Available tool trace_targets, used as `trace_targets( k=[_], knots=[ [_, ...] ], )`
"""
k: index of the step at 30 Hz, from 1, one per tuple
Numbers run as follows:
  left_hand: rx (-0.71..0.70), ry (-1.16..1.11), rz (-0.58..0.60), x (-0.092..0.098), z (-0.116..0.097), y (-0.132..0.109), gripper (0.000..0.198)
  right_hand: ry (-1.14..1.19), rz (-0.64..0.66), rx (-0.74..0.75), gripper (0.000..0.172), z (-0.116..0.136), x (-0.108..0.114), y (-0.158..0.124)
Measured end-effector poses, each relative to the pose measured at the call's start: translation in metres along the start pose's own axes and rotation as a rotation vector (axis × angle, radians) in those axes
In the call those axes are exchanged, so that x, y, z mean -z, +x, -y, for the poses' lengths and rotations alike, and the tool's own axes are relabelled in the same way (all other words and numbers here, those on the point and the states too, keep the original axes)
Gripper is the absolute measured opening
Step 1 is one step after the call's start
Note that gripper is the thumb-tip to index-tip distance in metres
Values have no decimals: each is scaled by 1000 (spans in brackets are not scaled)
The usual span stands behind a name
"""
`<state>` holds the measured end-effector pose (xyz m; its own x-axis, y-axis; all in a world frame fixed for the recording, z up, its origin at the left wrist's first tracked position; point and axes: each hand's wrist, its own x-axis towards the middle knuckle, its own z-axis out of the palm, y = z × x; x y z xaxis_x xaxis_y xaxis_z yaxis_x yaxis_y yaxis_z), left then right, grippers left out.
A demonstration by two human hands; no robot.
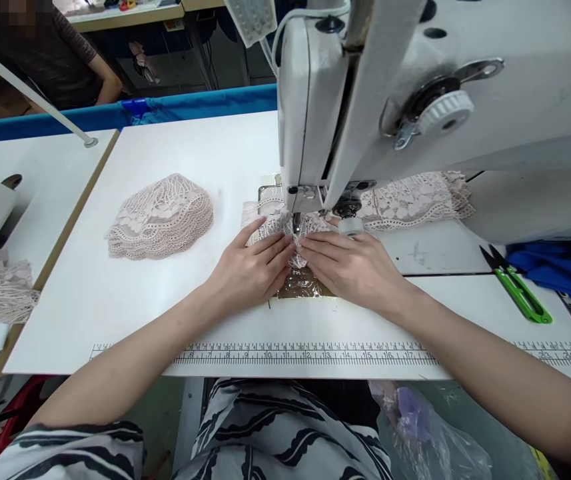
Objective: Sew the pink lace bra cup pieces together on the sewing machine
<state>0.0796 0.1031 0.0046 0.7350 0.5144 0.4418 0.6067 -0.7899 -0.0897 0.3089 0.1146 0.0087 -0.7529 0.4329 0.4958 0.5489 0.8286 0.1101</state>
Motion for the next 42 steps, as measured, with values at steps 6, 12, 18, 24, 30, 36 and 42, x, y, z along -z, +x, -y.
trace_targets(
  k=[6, 12, 18, 24, 30, 36, 42],
  knots=[
    [60, 1, 27, -4, 3, 3, 34, -8, 23, -37, 27, -2, -4, 1],
    [31, -40, 26, 3, -5, -3, 33, 108, -2, -60, 26, 2, 0, -2],
    [-1, 18, -12, 6, -8, -4, 29, 129, -13, -68, 29, 5, 1, -4],
    [29, -9, 4, 5, -6, -4, 30, 88, 10, -53, 31, 5, 1, -3],
    [44, 45, 32, 1, -2, 0, 33, 52, 47, -77, 32, 2, -2, -2],
    [48, 90, 45, -1, 0, 0, 38, -27, 50, -109, 33, 2, -4, 1],
    [35, 114, 37, 3, -6, -1, 35, -40, 26, -111, 31, 4, -6, 0]
  ],
)
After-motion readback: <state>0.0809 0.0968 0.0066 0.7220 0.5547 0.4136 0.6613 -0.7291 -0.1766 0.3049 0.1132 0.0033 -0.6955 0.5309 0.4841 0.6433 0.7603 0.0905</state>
